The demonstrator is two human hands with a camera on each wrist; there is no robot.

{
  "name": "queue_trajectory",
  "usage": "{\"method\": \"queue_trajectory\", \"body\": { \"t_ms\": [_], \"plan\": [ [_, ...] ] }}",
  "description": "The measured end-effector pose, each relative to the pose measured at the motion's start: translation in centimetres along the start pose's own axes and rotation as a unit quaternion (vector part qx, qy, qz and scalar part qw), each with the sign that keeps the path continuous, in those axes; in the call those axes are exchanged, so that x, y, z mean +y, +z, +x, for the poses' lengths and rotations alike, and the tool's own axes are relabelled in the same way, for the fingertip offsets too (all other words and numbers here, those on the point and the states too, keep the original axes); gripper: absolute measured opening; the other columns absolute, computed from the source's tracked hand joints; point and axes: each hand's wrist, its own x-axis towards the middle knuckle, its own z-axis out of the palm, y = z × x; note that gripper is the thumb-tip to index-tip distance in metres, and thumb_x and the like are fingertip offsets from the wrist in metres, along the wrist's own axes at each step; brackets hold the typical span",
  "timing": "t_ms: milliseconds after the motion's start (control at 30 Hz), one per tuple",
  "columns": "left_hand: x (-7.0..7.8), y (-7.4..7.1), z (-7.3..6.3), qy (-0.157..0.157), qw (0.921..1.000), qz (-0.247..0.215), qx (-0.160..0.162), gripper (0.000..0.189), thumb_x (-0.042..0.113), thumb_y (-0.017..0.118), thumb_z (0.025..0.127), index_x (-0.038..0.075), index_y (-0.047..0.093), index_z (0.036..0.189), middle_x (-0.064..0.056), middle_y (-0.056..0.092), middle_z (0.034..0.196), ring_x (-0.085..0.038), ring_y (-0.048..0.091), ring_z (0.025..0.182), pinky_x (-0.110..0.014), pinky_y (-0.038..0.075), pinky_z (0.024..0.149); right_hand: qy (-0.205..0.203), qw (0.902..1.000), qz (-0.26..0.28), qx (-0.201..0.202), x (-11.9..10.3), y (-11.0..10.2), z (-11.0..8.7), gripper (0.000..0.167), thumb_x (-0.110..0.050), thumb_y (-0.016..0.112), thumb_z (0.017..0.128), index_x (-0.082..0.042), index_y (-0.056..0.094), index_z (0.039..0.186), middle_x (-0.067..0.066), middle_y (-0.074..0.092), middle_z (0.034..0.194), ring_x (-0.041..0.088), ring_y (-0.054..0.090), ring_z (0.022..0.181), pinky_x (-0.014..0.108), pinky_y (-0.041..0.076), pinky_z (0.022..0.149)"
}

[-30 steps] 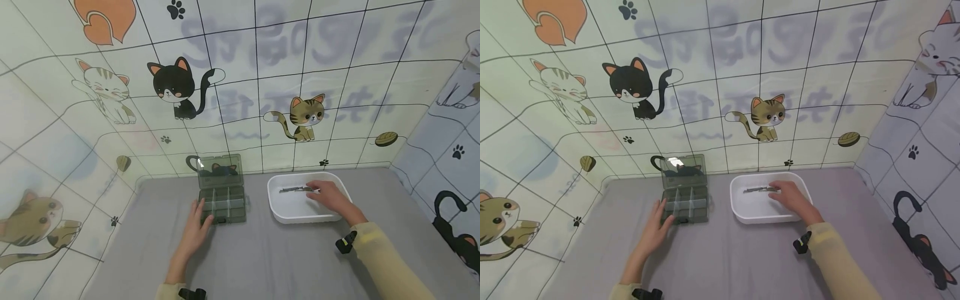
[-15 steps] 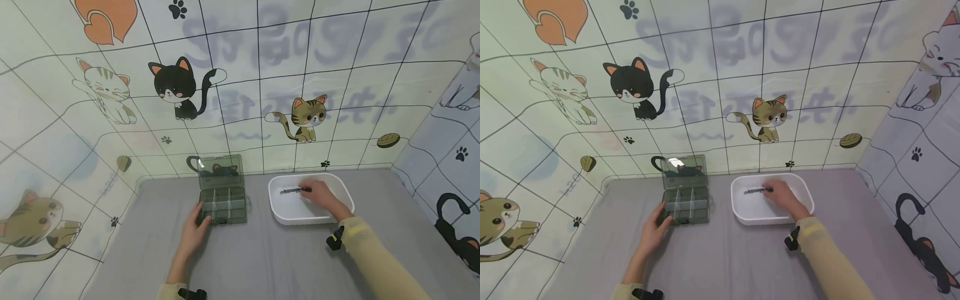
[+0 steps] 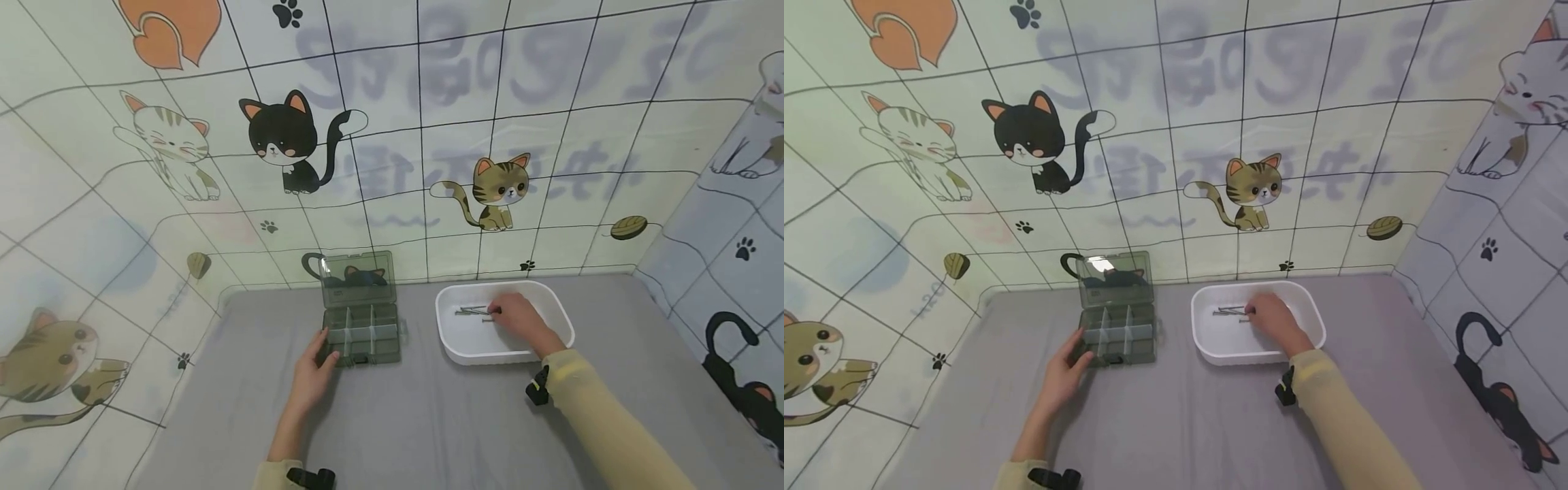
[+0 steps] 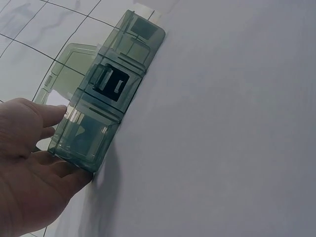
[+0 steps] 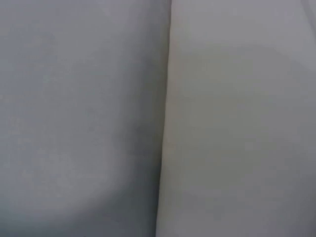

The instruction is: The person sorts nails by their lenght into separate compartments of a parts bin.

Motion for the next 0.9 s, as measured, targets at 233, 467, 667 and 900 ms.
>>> {"method": "queue_trajectory", "body": {
  "t_ms": [233,467,667,900],
  "plan": [
    [0.19,-0.23,0.06,-0.019,0.9998,0.002,-0.004,0.059,0.008,0.064,0.102,-0.001,0.040,0.155,-0.028,0.029,0.162,-0.044,0.026,0.150,-0.059,0.033,0.114,0.019,0.9998,-0.007,-0.001,-0.31,-0.25,-0.03,0.010,0.002,0.068,0.088,0.000,0.078,0.090,0.009,0.074,0.088,0.028,0.066,0.086,0.046,0.055,0.080],
    [-0.34,-0.22,0.19,-0.030,0.9995,-0.010,-0.003,0.060,0.008,0.065,0.101,0.002,0.041,0.156,-0.023,0.032,0.162,-0.041,0.027,0.150,-0.057,0.033,0.114,0.044,0.9988,0.002,-0.020,-0.44,-0.40,-0.15,0.011,-0.001,0.068,0.089,0.000,0.079,0.092,0.008,0.073,0.089,0.024,0.064,0.084,0.044,0.054,0.078],
    [-0.58,-0.29,0.03,-0.033,0.9991,-0.026,-0.004,0.062,0.009,0.066,0.101,0.004,0.040,0.157,-0.022,0.032,0.162,-0.045,0.030,0.147,-0.058,0.035,0.113,0.051,0.9982,0.000,-0.030,-0.47,-0.12,-0.18,0.009,-0.002,0.067,0.093,0.000,0.076,0.093,0.008,0.071,0.090,0.024,0.062,0.083,0.044,0.054,0.078],
    [-0.57,-0.41,0.08,-0.031,0.9987,-0.040,-0.001,0.062,0.008,0.067,0.100,0.004,0.041,0.156,-0.022,0.033,0.161,-0.044,0.032,0.147,-0.055,0.037,0.111,0.066,0.9971,-0.003,-0.037,-0.67,0.08,-0.17,0.008,-0.002,0.063,0.091,0.000,0.070,0.090,0.008,0.067,0.087,0.023,0.059,0.079,0.043,0.053,0.074]
  ]
}}
